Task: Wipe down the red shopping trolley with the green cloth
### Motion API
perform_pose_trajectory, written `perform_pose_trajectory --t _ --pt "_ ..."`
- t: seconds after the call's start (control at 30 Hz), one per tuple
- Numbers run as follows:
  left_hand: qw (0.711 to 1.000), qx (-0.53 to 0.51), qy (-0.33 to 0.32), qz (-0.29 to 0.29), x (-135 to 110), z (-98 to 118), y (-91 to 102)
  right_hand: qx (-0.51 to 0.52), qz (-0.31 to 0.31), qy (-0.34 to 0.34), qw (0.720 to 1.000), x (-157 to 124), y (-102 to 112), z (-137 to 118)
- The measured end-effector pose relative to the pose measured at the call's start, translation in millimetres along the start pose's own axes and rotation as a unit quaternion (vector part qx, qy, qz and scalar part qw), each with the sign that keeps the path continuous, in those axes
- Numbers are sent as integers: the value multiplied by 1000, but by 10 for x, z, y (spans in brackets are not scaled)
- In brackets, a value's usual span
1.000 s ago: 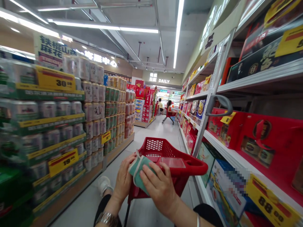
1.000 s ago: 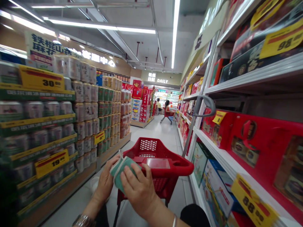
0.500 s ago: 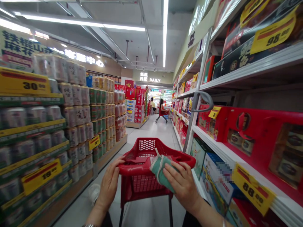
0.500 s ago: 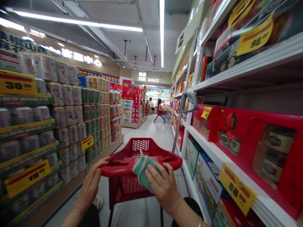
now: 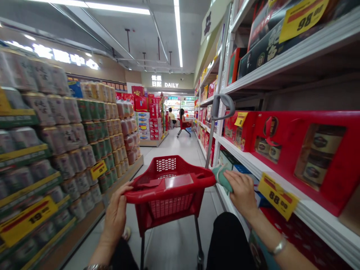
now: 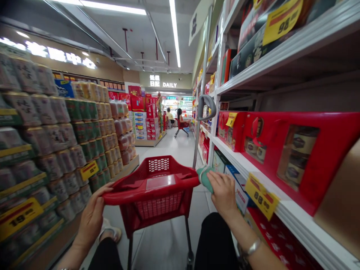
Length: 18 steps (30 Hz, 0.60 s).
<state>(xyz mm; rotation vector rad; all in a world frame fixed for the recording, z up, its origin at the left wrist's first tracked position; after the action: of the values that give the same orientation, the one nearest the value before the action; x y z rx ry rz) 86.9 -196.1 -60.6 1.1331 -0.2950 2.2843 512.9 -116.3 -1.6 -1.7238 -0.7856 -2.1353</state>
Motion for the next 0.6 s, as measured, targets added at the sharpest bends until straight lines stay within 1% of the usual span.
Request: perform_pose_trajectory --t 0.07,0.1,0.17,0.23,0.3,0.37,0.43,0.5,0.53,0.6 --pt "1000 -3 7 8 -2 20 3 4 28 -47 999 78 91 4" --pt "1000 -2 8 12 -4 46 2 22 41 -60 997 128 134 -58" --pt "1000 2 5 21 -6 121 -4 81 53 -61 993 246 190 -316" --pt "1000 8 -1 25 -3 199 -18 152 38 -31 987 369 191 -712" --pt "1000 13 -7 22 5 255 -34 205 17 14 978 465 163 -1159" --pt "1000 21 -15 17 17 284 -41 221 19 62 973 522 128 -1573" --pt "1000 21 -19 8 30 291 -42 206 17 104 973 536 37 -1905" --pt "1000 10 -15 1 41 284 -37 188 2 139 972 515 -99 -2138" --pt "1000 7 -12 -4 44 283 -38 181 -7 150 972 497 -171 -2208" --pt "1000 12 -13 -8 49 290 -35 168 -24 157 973 456 -294 -2250"
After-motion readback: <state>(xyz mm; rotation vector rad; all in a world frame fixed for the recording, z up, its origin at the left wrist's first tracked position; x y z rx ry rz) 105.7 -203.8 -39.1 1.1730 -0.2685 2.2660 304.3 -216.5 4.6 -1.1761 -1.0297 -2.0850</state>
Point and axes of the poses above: each hand's wrist, its own x-axis towards the middle knuckle, its own y-axis out of the back of the hand, z = x × y, the point moved 8 cm from there along x, towards the middle knuckle, and after that the axes turned 8 degrees about z, right-handed, at the moved point
